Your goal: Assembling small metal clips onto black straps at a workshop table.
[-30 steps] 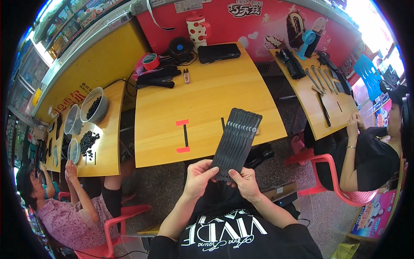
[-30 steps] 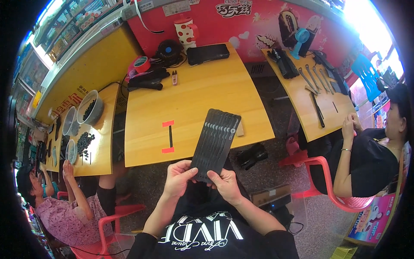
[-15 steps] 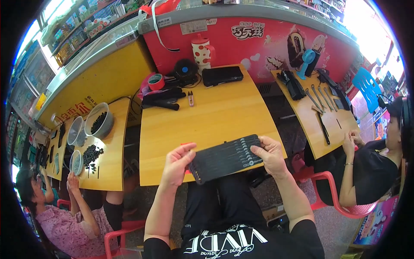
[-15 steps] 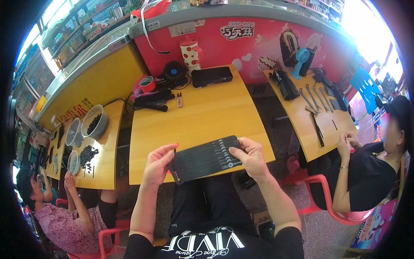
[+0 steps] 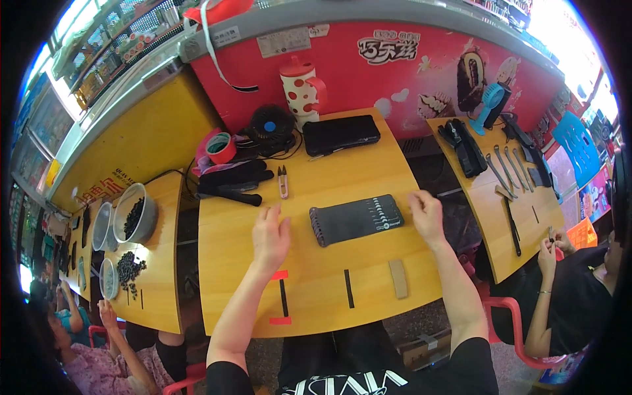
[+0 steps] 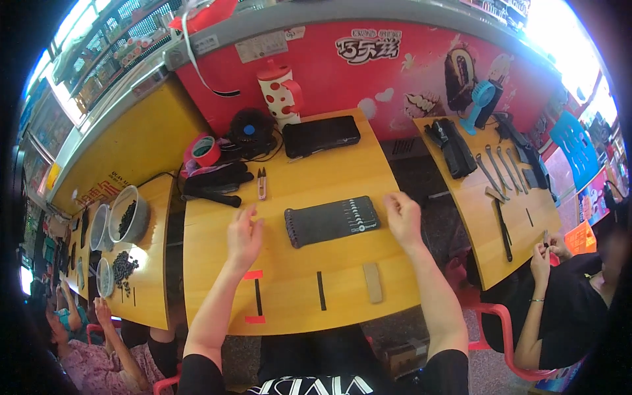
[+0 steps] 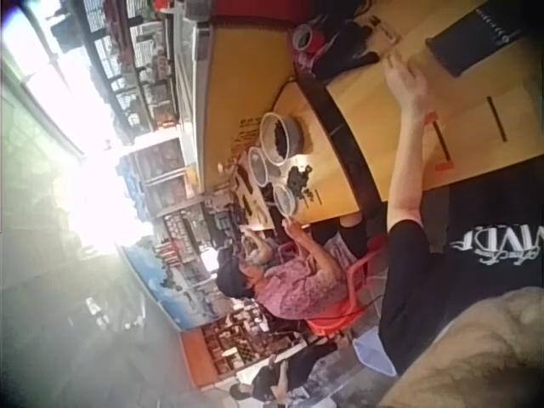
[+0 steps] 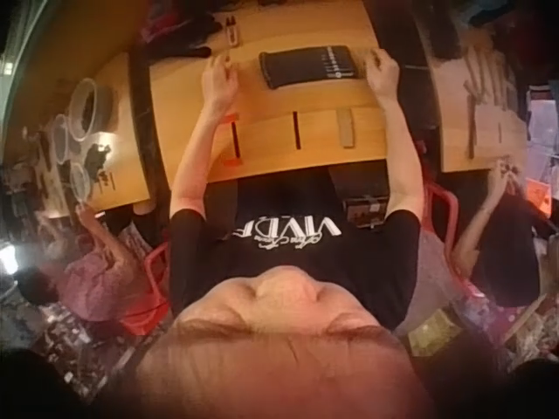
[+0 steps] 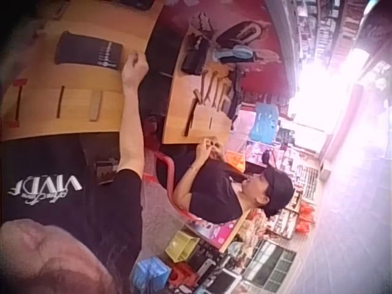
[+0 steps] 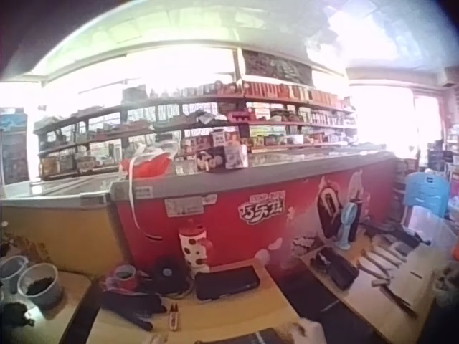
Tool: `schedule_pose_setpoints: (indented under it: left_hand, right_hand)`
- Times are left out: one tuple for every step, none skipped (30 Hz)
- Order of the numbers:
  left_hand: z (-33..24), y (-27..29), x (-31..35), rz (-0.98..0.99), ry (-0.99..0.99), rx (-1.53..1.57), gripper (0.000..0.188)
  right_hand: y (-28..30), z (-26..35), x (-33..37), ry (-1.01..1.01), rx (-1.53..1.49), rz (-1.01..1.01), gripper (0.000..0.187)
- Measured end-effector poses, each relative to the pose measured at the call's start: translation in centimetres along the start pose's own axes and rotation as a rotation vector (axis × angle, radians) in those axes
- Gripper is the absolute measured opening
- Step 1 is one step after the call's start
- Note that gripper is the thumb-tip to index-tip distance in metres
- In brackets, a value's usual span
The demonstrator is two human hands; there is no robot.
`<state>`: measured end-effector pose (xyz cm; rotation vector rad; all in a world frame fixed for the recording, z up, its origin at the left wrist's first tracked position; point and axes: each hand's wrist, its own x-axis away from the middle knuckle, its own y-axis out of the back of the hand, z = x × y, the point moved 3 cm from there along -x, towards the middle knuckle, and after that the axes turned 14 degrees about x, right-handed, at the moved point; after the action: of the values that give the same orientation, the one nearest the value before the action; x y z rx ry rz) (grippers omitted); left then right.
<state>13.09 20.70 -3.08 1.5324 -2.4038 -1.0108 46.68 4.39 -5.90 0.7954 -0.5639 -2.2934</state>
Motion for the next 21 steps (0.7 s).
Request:
schedule_pose_setpoints:
  left_hand:
    - [-1.2, 0.3, -0.1, -0.008, -0.129, -0.052, 0.051]
    - [-2.5, 0.4, -0.1, -0.015, -0.26, -0.1, 0.054]
    - [-3.3, 0.1, 0.0, 0.0, -0.259, -0.093, 0.054]
    - [-4.2, -1.0, 0.1, 0.082, -0.281, -0.185, 0.06]
    - [-5.0, -2.0, 0.2, 0.162, -0.307, -0.276, 0.067]
    - [-6.0, -2.6, 0.4, 0.18, -0.318, -0.261, 0.067]
    - [-6.9, -3.5, 0.5, 0.292, -0.302, -0.339, 0.072]
    - [-7.2, -4.4, 0.5, 0.403, -0.287, -0.417, 0.076]
    - [-6.9, -4.5, 0.5, 0.404, -0.285, -0.421, 0.076]
    - [-6.4, -4.7, 0.5, 0.46, -0.247, -0.454, 0.078]
    - [-6.0, -4.8, 0.4, 0.514, -0.208, -0.488, 0.08]
    - [-5.9, -4.9, 0.3, 0.52, -0.214, -0.482, 0.08]
    - [-5.7, -5.0, 0.2, 0.538, -0.192, -0.476, 0.08]
    - [-5.4, -5.1, 0.0, 0.555, -0.168, -0.471, 0.08]
    - [-5.3, -5.1, -0.1, 0.558, -0.17, -0.468, 0.08]
    - [-5.1, -5.1, -0.1, 0.575, -0.168, -0.467, 0.08]
    - [-4.9, -5.2, -0.2, 0.592, -0.165, -0.467, 0.08]
    - [-4.9, -5.2, -0.3, 0.592, -0.163, -0.466, 0.08]
    - [-4.9, -5.1, -0.4, 0.599, -0.162, -0.469, 0.079]
    - [-4.9, -5.1, -0.4, 0.605, -0.161, -0.473, 0.078]
    - [-4.9, -5.1, -0.4, 0.606, -0.16, -0.471, 0.078]
  right_hand:
    - [0.5, -0.7, -0.3, -0.087, -0.082, 0.017, 0.016]
    - [0.9, -0.9, -0.4, -0.105, -0.071, 0.018, 0.016]
    - [1.2, -0.2, -0.5, -0.236, -0.195, 0.022, 0.015]
    - [1.2, -0.2, -0.5, -0.364, -0.316, 0.017, 0.015]
    - [1.1, -0.3, -0.6, -0.325, -0.308, -0.007, 0.011]
    - [0.8, -1.0, -0.3, -0.339, -0.293, -0.023, 0.011]
    - [0.5, -1.5, -0.2, -0.185, -0.17, -0.081, 0.008]
    - [0.4, -1.7, 0.1, -0.032, -0.044, -0.134, 0.008]
    - [0.1, -0.4, 0.2, 0.053, 0.069, -0.094, 0.017]
    - [0.2, 0.5, 0.2, 0.049, 0.072, -0.095, 0.017]
    - [0.2, 1.8, 0.3, 0.183, 0.22, -0.107, 0.02]
    - [0.3, 2.8, 0.4, 0.314, 0.375, -0.12, 0.022]
    - [0.2, 2.9, 0.5, 0.286, 0.482, -0.064, 0.028]
    - [0.2, 3.2, 0.5, 0.281, 0.488, -0.064, 0.028]
    - [0.0, 3.5, 0.5, 0.272, 0.631, -0.064, 0.029]
    - [-0.1, 3.8, 0.5, 0.262, 0.774, -0.062, 0.03]
    - [-0.1, 4.0, 0.6, 0.261, 0.776, -0.061, 0.03]
    - [-0.3, 4.2, 0.7, 0.285, 0.868, -0.002, 0.032]
    - [-0.5, 4.4, 0.8, 0.309, 0.958, 0.057, 0.034]
    - [-0.6, 4.6, 0.8, 0.311, 0.957, 0.059, 0.034]
    - [-0.5, 4.8, 0.8, 0.312, 0.989, 0.056, 0.033]
